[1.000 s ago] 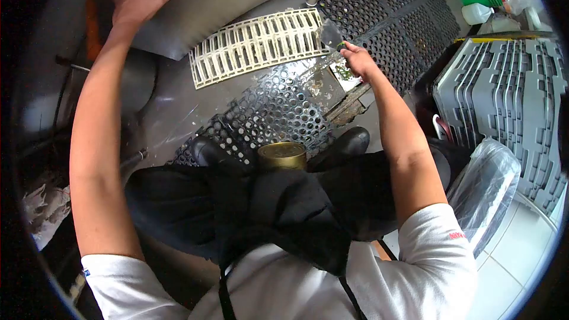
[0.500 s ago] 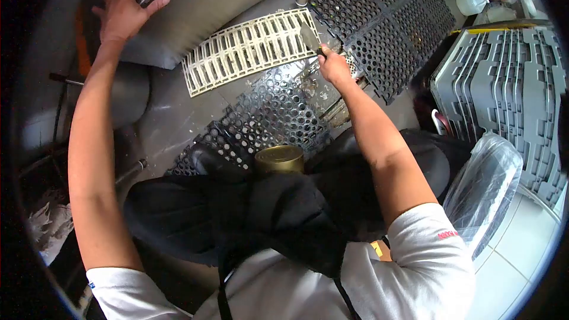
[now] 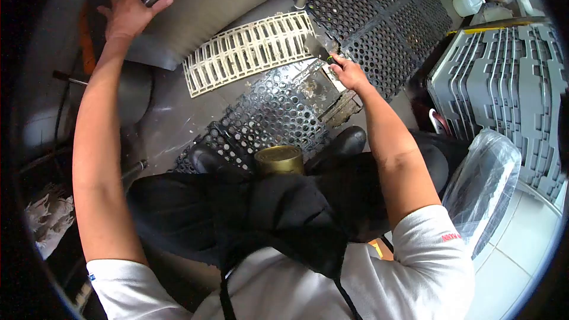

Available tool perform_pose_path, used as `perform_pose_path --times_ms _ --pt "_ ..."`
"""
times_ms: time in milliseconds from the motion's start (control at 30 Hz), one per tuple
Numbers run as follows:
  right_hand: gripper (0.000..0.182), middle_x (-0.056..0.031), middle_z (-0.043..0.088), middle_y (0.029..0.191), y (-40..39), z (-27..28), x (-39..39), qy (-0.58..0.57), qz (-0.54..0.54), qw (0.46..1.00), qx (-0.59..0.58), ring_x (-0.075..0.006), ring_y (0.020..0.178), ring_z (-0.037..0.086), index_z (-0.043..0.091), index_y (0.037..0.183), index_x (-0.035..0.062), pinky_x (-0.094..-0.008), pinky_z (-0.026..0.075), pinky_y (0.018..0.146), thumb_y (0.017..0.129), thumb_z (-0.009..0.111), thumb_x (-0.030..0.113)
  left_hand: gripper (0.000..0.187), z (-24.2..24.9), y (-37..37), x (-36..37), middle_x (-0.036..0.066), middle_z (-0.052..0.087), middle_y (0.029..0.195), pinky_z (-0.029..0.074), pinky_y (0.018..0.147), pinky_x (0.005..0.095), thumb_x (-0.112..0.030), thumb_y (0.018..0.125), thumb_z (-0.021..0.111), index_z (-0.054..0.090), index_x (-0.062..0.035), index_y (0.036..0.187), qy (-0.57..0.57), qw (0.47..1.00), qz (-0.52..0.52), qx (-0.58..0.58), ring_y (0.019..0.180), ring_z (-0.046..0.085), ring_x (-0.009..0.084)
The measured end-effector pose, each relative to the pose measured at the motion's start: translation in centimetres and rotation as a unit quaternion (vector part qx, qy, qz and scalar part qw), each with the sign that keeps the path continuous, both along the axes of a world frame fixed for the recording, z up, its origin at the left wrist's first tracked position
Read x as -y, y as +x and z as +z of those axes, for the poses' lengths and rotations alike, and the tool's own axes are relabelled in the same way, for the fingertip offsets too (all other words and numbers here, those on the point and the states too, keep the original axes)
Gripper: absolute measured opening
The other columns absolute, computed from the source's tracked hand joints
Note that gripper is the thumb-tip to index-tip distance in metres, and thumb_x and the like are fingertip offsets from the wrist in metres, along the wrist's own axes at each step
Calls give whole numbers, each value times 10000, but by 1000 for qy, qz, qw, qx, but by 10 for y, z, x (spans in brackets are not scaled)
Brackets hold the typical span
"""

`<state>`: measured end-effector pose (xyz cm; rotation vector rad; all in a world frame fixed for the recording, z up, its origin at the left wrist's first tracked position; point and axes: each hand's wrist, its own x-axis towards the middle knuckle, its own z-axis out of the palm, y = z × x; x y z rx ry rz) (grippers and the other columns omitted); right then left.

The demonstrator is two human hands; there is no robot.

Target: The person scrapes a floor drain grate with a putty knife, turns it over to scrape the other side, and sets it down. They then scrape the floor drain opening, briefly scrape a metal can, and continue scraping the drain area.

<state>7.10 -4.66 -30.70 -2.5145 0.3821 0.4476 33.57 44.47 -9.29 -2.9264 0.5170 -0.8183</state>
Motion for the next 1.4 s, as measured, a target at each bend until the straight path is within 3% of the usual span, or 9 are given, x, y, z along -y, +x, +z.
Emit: perform_pose_path --times_ms 167,300,633,767,833,900,1000,1100,1400 --pt "440 -217 675 1137 -32 28 22 -179 114 972 -104 -414 995 660 528 1399 339 -500 520 904 965 457 352 1166 -2 1 1 221 154 1623 124 1065 801 -805 665 670 88 -380 1581 -25 999 -20 4 1485 104 481" --pt "487 -190 698 1100 -79 -37 52 -237 254 930 -119 -385 1032 666 526 1398 379 -465 543 885 945 460 212 1161 -1 0 -1 219 159 1622 123 1064 802 -810 663 665 92 -386 1579 -23 1000 -2 -5 1483 111 484" --pt "817 -125 713 1076 -94 -54 55 -185 357 831 -384 -326 1000 685 528 1397 335 -447 556 834 672 808 82 1169 -6 6 -5 216 170 1619 133 1057 809 -849 644 633 85 -404 1577 -4 999 -3 33 1483 124 472" --pt "477 -98 698 1191 -24 22 30 -259 414 758 -433 -317 1039 681 664 1257 235 -443 545 835 797 685 111 1167 -8 9 -5 211 163 1622 129 1056 811 -852 645 631 86 -407 1576 -12 1000 -10 16 1487 117 463" --pt "479 -112 705 1170 4 17 61 -227 350 804 -424 -316 1032 685 649 1283 225 -438 545 836 825 594 95 1166 -6 7 -3 210 162 1623 127 1056 812 -853 647 629 83 -405 1576 -12 1000 -9 16 1490 112 461" --pt "544 -163 645 1282 31 90 25 -212 290 859 -364 -329 1156 630 588 1361 205 -412 507 952 826 555 115 1166 -3 7 -3 210 162 1623 127 1056 812 -851 650 628 80 -402 1577 -3 1000 -6 29 1492 106 459" --pt "552 -200 591 1349 42 60 29 -102 112 982 -112 -352 1229 581 514 1418 137 -408 446 1043 875 511 242 1166 -7 7 -6 211 165 1623 130 1055 812 -845 657 630 77 -394 1578 10 999 0 40 1493 102 460" --pt "509 -227 588 1334 45 44 -12 -28 -48 998 -23 -372 1243 563 559 1370 105 -414 424 1068 937 508 368 1158 -7 5 -4 214 169 1621 130 1054 811 -835 668 631 77 -387 1580 -1 1000 -3 17 1490 111 464" --pt "421 -256 651 1181 44 33 -54 -12 -134 989 56 -441 1126 607 603 1305 121 -486 462 1004 953 488 320 1119 0 1 1 236 189 1609 148 1065 794 -815 690 634 120 -372 1580 2 1000 -11 7 1486 130 469"
